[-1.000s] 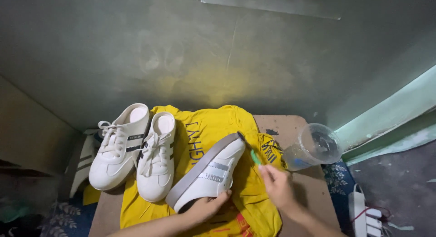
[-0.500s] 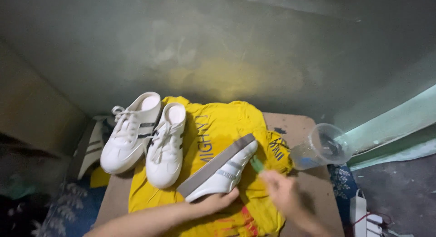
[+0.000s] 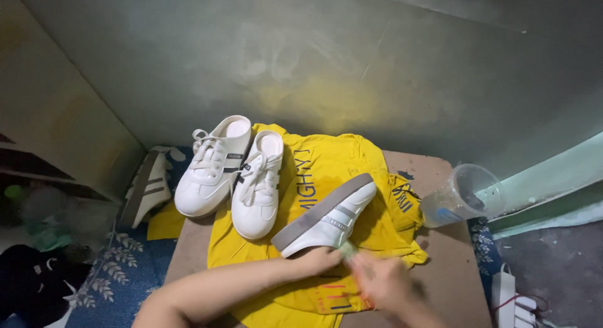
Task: Cleaning the soles of multiple white sneakers using a toothbrush and cleaning solution from a plastic cup.
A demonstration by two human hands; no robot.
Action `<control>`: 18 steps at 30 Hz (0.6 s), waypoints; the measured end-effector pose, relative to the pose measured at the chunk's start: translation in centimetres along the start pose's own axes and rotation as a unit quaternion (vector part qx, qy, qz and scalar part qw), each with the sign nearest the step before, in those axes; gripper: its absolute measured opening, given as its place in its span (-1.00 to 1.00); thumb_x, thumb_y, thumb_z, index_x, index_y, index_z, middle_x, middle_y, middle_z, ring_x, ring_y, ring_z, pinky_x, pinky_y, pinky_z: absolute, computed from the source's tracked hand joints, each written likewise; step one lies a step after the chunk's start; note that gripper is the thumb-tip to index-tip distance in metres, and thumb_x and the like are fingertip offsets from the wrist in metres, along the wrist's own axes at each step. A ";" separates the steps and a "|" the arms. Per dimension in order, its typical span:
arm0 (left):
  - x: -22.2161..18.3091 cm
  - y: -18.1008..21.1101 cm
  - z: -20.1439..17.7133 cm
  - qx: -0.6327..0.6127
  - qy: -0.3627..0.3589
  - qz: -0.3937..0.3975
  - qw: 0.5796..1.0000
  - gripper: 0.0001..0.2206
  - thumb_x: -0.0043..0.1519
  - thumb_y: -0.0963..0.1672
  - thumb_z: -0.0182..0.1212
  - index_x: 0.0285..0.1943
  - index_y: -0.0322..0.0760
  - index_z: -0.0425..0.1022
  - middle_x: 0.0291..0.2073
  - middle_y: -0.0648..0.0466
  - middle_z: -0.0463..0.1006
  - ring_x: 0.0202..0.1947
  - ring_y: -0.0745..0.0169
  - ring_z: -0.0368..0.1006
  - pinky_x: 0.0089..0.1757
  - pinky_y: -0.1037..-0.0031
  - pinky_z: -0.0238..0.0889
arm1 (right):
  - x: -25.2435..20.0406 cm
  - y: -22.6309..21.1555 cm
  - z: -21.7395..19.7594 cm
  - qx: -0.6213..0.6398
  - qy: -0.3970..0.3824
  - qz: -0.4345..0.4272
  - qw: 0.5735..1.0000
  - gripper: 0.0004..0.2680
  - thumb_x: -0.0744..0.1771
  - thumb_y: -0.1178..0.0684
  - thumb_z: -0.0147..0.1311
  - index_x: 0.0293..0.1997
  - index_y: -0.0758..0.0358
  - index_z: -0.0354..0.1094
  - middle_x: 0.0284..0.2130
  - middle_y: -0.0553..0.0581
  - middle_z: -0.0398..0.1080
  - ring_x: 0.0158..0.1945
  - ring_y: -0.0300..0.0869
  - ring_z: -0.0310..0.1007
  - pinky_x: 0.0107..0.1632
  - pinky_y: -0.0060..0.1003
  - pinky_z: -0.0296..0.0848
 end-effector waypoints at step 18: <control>-0.4 1.4 -0.2 -0.054 -0.005 -0.022 0.998 -0.80 0.18 0.14 0.04 -0.18 0.23 0.35 -0.01 0.14 0.51 0.11 0.17 0.33 0.20 0.49 0.00 | 2.4 -8.0 -9.7 -0.046 -0.114 0.008 0.992 -0.86 0.35 -0.16 0.12 -0.34 -0.12 0.57 -0.66 -0.06 0.49 -0.69 -0.18 0.44 -0.58 -0.18 0.35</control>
Point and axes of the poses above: each hand's wrist, its own x-axis towards the middle knuckle, its own z-axis out of the palm, y = z × x, the point moved 8 cm from there along x, towards the middle knuckle
